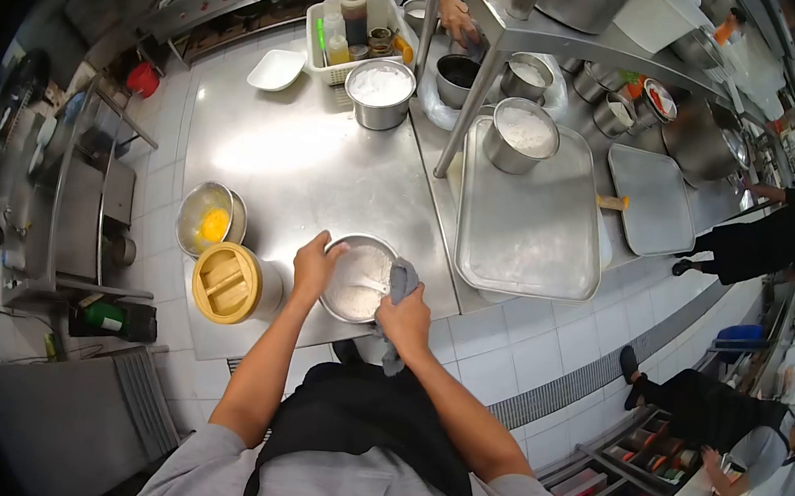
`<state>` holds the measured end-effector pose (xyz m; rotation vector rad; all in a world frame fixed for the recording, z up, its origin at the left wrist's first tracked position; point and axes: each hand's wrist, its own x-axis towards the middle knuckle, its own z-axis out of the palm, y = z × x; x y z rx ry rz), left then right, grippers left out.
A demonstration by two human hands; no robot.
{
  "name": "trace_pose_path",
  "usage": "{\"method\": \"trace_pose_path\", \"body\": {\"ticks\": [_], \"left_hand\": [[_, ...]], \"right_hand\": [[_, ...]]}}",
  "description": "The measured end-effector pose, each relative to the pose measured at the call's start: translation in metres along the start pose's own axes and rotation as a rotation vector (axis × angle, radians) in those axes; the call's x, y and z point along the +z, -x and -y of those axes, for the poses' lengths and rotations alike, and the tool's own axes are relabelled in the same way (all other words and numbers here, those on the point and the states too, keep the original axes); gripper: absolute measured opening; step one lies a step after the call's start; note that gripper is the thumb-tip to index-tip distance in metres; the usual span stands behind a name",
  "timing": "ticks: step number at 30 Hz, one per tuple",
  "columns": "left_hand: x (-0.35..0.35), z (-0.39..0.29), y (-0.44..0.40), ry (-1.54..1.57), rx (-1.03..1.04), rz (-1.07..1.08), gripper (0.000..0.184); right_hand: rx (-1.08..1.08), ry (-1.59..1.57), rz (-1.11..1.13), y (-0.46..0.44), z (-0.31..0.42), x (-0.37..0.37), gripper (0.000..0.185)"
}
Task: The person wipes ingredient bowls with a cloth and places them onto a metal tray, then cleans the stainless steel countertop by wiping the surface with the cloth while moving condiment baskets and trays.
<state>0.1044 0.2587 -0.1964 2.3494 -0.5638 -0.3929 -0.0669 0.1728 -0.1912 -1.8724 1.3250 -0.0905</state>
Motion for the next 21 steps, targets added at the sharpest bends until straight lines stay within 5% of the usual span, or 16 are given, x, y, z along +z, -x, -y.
{"method": "trace_pose_path", "body": {"ticks": [5, 7, 9, 13, 17, 21], "left_hand": [[-0.009, -0.002, -0.006, -0.145, 0.300, -0.060, 0.035], [-0.014, -0.020, -0.023, -0.114, 0.393, 0.247, 0.036], [-0.003, -0.013, -0.028, -0.132, 0.372, 0.346, 0.038], [0.000, -0.002, -0.004, 0.005, 0.127, 0.111, 0.039], [0.000, 0.018, 0.019, 0.074, -0.091, -0.012, 0.038], [-0.018, -0.002, -0.010, -0.168, 0.359, 0.113, 0.038]], "right_hand": [[-0.228, 0.256, 0.279, -0.055, 0.014, -0.021, 0.059], [-0.299, 0.280, 0.309, -0.074, 0.028, -0.028, 0.057], [-0.376, 0.304, 0.348, -0.069, 0.028, -0.025, 0.056], [0.009, -0.097, -0.078, 0.016, -0.004, 0.006, 0.055], [0.006, -0.004, 0.045, 0.004, -0.004, -0.006, 0.056], [-0.302, 0.306, 0.332, -0.070, 0.023, -0.026, 0.055]]}}
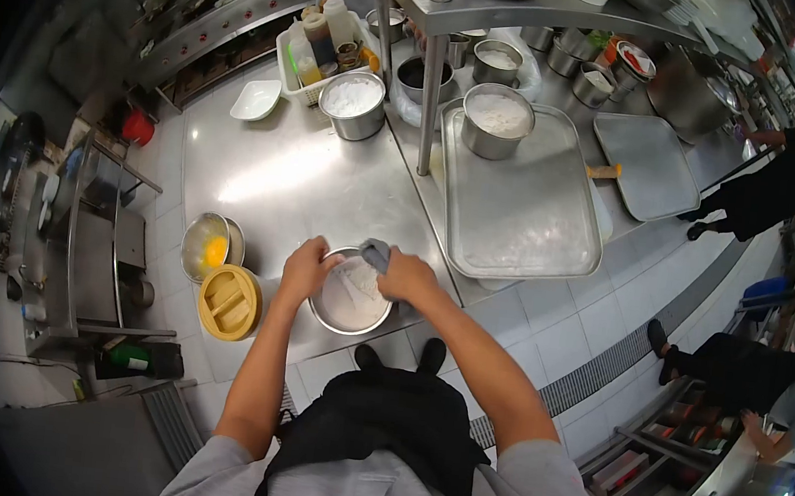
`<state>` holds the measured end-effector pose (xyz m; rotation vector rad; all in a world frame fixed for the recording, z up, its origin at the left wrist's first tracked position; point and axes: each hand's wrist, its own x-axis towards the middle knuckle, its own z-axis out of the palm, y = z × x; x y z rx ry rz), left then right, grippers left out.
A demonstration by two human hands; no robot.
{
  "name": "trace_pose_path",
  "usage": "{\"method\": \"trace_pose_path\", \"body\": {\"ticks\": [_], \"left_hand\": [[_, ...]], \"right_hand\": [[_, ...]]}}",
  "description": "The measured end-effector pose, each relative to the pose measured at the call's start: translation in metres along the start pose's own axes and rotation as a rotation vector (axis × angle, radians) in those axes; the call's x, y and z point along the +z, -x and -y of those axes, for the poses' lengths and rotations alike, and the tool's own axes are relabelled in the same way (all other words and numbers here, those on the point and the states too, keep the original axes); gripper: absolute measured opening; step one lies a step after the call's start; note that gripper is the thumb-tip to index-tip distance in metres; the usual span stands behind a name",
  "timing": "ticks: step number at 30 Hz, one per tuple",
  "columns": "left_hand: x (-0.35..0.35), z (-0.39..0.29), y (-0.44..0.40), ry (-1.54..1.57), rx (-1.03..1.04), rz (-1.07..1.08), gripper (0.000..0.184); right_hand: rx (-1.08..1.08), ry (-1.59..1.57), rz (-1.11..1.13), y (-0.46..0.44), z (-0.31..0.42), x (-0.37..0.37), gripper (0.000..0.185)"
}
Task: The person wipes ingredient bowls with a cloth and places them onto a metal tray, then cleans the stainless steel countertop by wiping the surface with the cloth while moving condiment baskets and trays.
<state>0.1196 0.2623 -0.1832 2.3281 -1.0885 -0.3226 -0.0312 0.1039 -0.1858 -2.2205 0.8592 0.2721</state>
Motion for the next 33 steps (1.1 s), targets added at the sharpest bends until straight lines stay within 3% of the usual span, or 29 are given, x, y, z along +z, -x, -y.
{"method": "trace_pose_path", "body": {"ticks": [2, 4, 6, 9, 10, 11, 12, 14, 16, 17, 18, 21, 23, 24, 26, 28, 30, 32, 33], "left_hand": [[0.005, -0.003, -0.014, -0.016, 0.113, 0.075, 0.036], [0.016, -0.004, -0.017, 0.175, -0.008, 0.218, 0.033], [0.023, -0.002, -0.007, 0.230, -0.022, 0.160, 0.031], [0.045, 0.010, 0.011, 0.326, -0.233, -0.123, 0.033], [0.053, 0.005, 0.018, 0.317, -0.222, -0.114, 0.033], [0.064, -0.006, 0.025, 0.369, -0.365, -0.285, 0.034], [0.073, -0.016, 0.029, 0.423, -0.503, -0.457, 0.036], [0.087, -0.017, 0.031, 0.615, -0.532, -0.449, 0.032], [0.101, -0.008, 0.022, 0.883, -0.593, -0.452, 0.026], [0.103, -0.005, 0.019, 1.052, -0.667, -0.434, 0.022], [0.089, -0.017, 0.020, 1.040, -0.663, -0.435, 0.022], [0.051, -0.054, 0.017, 1.260, -0.906, -0.381, 0.020], [0.043, -0.053, 0.018, 1.322, -0.896, -0.356, 0.019], [0.040, -0.055, 0.018, 1.405, -0.890, -0.331, 0.019], [0.034, -0.059, 0.022, 1.410, -0.870, -0.278, 0.018], [0.020, -0.084, 0.026, 1.431, -0.731, -0.060, 0.018], [0.009, -0.124, 0.032, 1.408, -0.664, -0.040, 0.020], [-0.002, -0.137, 0.035, 1.324, -0.452, 0.162, 0.022], [-0.008, -0.140, 0.034, 1.300, -0.428, 0.199, 0.016]], "right_hand": [[-0.090, 0.084, 0.034, -0.005, 0.002, -0.004, 0.057], [-0.061, -0.033, -0.105, 0.000, 0.004, -0.001, 0.054], [0.072, -0.217, -0.253, 0.031, 0.001, 0.022, 0.054], [0.337, -0.639, -0.515, 0.080, 0.005, 0.066, 0.059], [0.381, -0.644, -0.580, 0.081, 0.006, 0.094, 0.059], [0.429, -0.655, -0.650, 0.075, 0.006, 0.118, 0.059], [0.393, -0.781, -0.433, 0.083, 0.012, 0.111, 0.057], [0.311, -0.938, 0.056, 0.096, 0.020, 0.090, 0.059], [0.290, -0.761, 0.013, 0.092, 0.020, 0.094, 0.067], [0.294, -0.662, -0.163, 0.095, 0.014, 0.095, 0.071], [0.314, -0.672, -0.021, 0.101, 0.004, 0.070, 0.072], [0.321, -0.832, -0.001, 0.119, -0.025, 0.034, 0.064], [-0.144, -0.913, -0.521, 0.120, -0.045, 0.041, 0.046], [-0.142, -0.922, -0.529, 0.122, -0.044, 0.034, 0.046], [-0.334, -0.758, -0.782, 0.132, -0.041, 0.020, 0.047], [-0.378, -0.620, -0.822, 0.136, -0.032, 0.002, 0.058], [-0.537, -0.423, -0.990, 0.131, -0.031, -0.014, 0.069], [-0.568, -0.441, -1.068, 0.132, -0.041, -0.048, 0.075], [-0.603, -0.578, -0.960, 0.140, -0.046, -0.078, 0.070]]}}
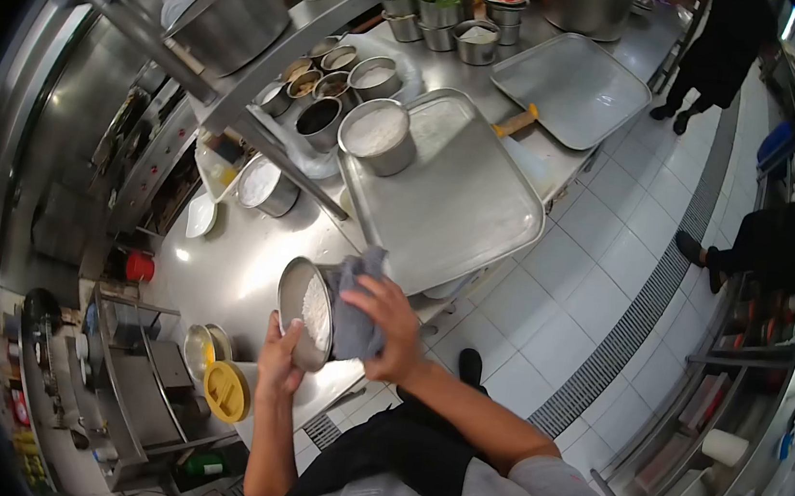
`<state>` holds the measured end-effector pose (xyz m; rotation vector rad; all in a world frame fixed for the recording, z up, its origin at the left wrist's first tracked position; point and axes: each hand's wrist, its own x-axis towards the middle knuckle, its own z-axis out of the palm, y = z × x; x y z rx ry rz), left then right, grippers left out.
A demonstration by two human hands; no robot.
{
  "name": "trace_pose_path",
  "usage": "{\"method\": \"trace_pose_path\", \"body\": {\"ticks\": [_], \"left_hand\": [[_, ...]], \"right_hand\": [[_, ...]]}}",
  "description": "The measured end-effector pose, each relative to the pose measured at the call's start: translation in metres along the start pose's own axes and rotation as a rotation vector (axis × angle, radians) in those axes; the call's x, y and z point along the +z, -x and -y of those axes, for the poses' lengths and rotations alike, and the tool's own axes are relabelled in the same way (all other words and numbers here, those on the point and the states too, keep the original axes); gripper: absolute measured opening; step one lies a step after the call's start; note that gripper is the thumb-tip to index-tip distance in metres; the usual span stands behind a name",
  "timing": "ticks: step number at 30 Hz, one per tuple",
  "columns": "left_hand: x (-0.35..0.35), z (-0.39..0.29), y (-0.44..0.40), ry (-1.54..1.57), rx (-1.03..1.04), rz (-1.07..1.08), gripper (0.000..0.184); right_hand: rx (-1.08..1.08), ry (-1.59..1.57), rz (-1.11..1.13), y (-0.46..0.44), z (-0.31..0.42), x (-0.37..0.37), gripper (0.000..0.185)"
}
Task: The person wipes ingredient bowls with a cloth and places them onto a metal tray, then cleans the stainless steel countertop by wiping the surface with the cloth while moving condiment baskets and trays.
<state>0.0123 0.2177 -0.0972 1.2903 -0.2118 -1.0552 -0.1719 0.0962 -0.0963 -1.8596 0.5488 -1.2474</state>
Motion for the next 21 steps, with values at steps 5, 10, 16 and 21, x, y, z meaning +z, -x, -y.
{"method": "trace_pose_path", "body": {"ticks": [5, 10, 16, 21], "left_hand": [[0.049, -0.014, 0.011, -0.155, -0.120, 0.188, 0.015], [0.123, 0.019, -0.011, -0.045, -0.025, 0.342, 0.019], [0.196, 0.058, -0.122, -0.152, 0.255, 0.128, 0.022], [0.256, 0.084, -0.237, -0.126, 0.215, -0.044, 0.025]], "right_hand": [[0.967, -1.091, 0.465, -0.044, -0.069, -0.049, 0.037], [0.862, -1.363, 0.017, 0.064, -0.105, -0.029, 0.050], [1.027, -2.123, -0.254, 0.085, -0.109, -0.105, 0.056], [0.927, -1.322, -0.553, 0.069, -0.078, -0.188, 0.053]]}}
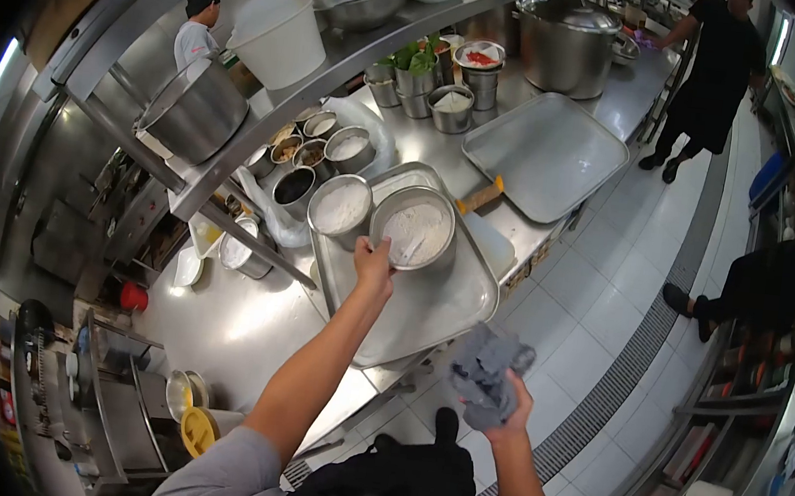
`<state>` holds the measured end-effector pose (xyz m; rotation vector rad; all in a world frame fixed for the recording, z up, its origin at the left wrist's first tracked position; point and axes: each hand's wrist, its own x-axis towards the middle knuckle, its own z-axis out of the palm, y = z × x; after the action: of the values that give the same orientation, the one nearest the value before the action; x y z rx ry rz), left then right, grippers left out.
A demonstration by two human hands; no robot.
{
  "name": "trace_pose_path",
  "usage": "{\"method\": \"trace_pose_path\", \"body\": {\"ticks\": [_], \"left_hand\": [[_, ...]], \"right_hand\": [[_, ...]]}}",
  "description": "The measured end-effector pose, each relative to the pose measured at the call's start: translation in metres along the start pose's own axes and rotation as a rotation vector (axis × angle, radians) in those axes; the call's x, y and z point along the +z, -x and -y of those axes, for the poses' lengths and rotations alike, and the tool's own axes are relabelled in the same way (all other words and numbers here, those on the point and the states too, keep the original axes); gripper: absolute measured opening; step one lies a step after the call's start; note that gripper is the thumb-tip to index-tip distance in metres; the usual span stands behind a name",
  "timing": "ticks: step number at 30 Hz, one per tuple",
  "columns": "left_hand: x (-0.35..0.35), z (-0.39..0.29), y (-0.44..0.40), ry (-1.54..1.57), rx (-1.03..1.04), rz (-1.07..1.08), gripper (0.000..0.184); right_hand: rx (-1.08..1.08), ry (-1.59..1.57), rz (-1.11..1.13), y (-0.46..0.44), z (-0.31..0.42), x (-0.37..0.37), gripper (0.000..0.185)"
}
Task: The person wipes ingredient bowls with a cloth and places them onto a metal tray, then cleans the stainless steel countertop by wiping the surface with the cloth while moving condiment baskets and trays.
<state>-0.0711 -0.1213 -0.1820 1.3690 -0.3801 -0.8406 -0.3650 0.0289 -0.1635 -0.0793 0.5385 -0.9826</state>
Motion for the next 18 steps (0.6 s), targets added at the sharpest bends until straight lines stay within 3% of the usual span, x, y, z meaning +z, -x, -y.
{"method": "trace_pose_path", "body": {"ticks": [1, 4, 6, 7, 8, 9, 11, 16, 18], "left_hand": [[0.015, 0.002, -0.013, 0.023, -0.100, -0.072, 0.026], [0.040, 0.021, -0.046, 0.165, -0.099, -0.173, 0.026], [0.045, 0.029, -0.051, 0.237, -0.065, -0.223, 0.028], [0.041, 0.031, -0.048, 0.353, -0.105, -0.111, 0.029], [0.035, 0.033, -0.045, 0.467, -0.137, 0.003, 0.033], [0.025, 0.031, -0.031, 0.474, -0.120, -0.018, 0.033], [-0.001, 0.028, 0.005, 0.197, -0.180, 0.060, 0.045], [-0.090, 0.007, -0.032, 0.339, -0.251, -0.250, 0.049], [-0.105, -0.008, -0.066, 0.445, -0.345, -0.152, 0.047]], "right_hand": [[-0.003, 0.004, 0.013, 0.001, 0.008, -0.006, 0.053], [-0.061, 0.096, 0.039, 0.008, 0.012, -0.024, 0.055], [-0.123, 0.165, -0.096, 0.017, 0.007, -0.031, 0.055], [-0.102, 0.177, -0.087, 0.019, 0.002, -0.038, 0.055], [-0.074, 0.197, -0.111, 0.019, -0.005, -0.044, 0.055], [-0.046, 0.216, -0.129, 0.017, -0.012, -0.049, 0.056], [0.028, 0.246, -0.086, 0.011, -0.026, -0.059, 0.056], [0.180, 0.356, 0.083, -0.012, -0.051, -0.023, 0.050], [0.217, 0.415, 0.116, -0.022, -0.062, -0.020, 0.051]]}}
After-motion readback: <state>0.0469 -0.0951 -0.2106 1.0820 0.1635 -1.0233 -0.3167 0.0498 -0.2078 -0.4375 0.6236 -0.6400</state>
